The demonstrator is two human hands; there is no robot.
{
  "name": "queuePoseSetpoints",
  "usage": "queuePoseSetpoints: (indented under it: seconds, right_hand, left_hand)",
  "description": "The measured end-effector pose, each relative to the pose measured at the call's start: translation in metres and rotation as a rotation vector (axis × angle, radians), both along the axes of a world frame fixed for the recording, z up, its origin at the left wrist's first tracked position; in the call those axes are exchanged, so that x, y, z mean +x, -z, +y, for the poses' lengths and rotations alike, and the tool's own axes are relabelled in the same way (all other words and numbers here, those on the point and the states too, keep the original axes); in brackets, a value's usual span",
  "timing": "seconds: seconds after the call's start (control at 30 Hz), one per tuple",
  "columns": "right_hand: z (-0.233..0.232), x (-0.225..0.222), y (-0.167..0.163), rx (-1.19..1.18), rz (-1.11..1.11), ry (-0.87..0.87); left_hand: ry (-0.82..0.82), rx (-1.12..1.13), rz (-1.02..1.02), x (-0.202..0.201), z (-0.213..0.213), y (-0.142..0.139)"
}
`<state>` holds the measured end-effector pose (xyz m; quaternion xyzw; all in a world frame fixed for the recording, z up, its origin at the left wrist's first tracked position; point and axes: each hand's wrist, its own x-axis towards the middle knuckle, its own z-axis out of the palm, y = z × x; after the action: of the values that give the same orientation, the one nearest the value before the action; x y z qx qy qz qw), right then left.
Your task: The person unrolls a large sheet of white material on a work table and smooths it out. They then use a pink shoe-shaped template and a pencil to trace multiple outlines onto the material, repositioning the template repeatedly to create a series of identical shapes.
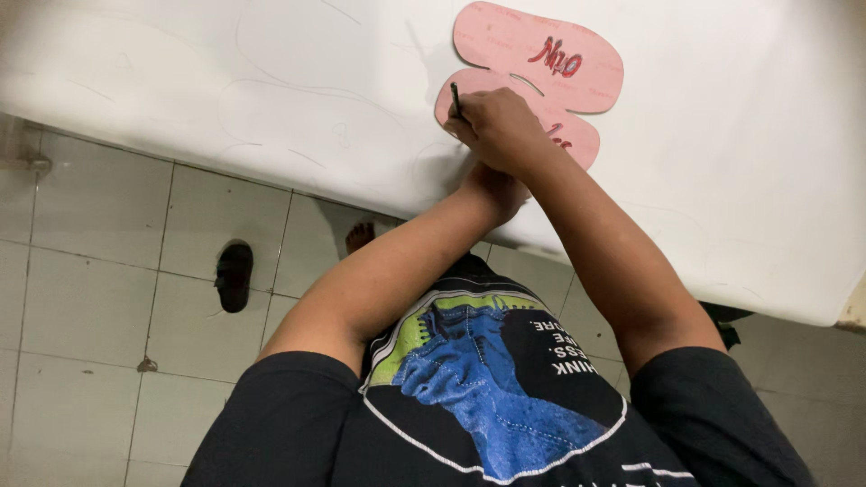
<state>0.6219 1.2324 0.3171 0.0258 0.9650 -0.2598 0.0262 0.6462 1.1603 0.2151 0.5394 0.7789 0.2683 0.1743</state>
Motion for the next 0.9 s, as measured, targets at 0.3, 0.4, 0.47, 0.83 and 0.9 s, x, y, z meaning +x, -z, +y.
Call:
queuePoseSetpoints:
  seconds: [0.3, 0.4, 0.47, 0.83, 0.9]
  right_hand:
    - [0.016, -0.036, 0.013, -0.108, 0.179, 0.074]
    - [0.037, -0.026, 0.005, 0.076, 0.252, 0.105]
    - [0.056, -0.020, -0.006, 0.089, 0.136, 0.168]
    - [0.052, -0.081, -0.013, -0.075, 0.160, 0.153]
    - [0.058, -0.091, -0.011, -0.136, 0.220, 0.203]
  left_hand:
    - [0.145, -0.325, 0.112, -0.016, -0.016, -0.055]
    - [0.092, -0.225, 0.093, -0.017, -0.019, -0.065]
    - [0.076, -0.145, 0.148, -0.017, -0.016, -0.069]
    - [0.106, -0.245, 0.079, -0.027, -0.021, -0.103]
    - [0.090, -0.199, 0.094, -0.028, -0.020, -0.105]
